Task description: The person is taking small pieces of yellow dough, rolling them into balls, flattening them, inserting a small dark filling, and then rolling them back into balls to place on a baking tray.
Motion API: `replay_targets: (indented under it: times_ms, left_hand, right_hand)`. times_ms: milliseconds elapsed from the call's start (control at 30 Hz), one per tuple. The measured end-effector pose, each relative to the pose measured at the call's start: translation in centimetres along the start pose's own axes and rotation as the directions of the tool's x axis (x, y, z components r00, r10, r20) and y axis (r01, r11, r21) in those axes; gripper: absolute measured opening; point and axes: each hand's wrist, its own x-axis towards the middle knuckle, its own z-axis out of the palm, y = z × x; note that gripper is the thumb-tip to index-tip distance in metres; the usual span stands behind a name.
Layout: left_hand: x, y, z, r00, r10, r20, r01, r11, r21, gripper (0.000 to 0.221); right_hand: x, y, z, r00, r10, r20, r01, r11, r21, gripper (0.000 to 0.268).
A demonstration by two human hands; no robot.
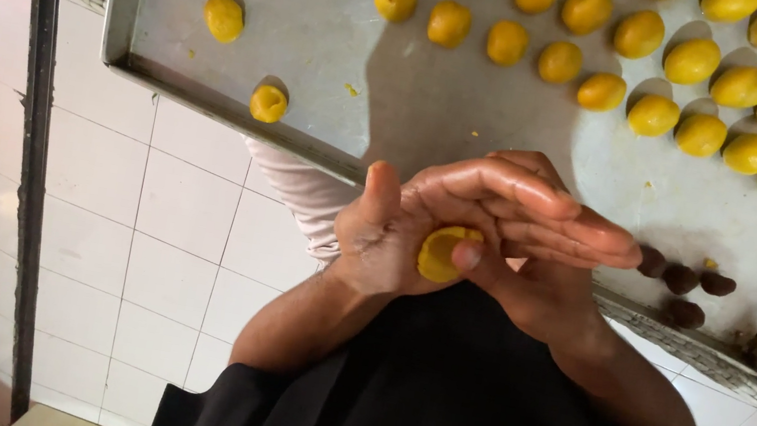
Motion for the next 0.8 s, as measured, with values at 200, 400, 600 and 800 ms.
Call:
replay_targets:
  times_ms: [200,400,600,800]
  left_hand:
    - [0.1,0.3,0.9,0.998,-0.036,-0.059,0.042,0.994,0.105,0.094]
    - [-0.2,-0.5,0.1,0.995,-0.016,-0.095,0.026,0.995,0.097,0.094]
    - [0.4,-1.5,0.0,0.960,0.268,-0.076,-0.251,0.950,0.184,0.093]
    - [0.7,-1.5,0.7,0.949,0.316,-0.007,-0.295,0.896,0.332,0.101]
  right_hand:
    - [-0.4,1.2,-0.5,0.992,-0.113,-0.058,0.102,0.981,-0.166,0.047]
    - [-0.8,1.6,-0.5,0.992,-0.017,-0.127,-0.001,0.990,-0.144,0.059]
    - [-0.4,0.7,0.4,1.000,0.015,-0.011,-0.013,0.988,0.151,0.062]
    - [-1.3,1.6,0.4,1.000,0.006,-0.013,-0.005,0.995,0.102,0.040]
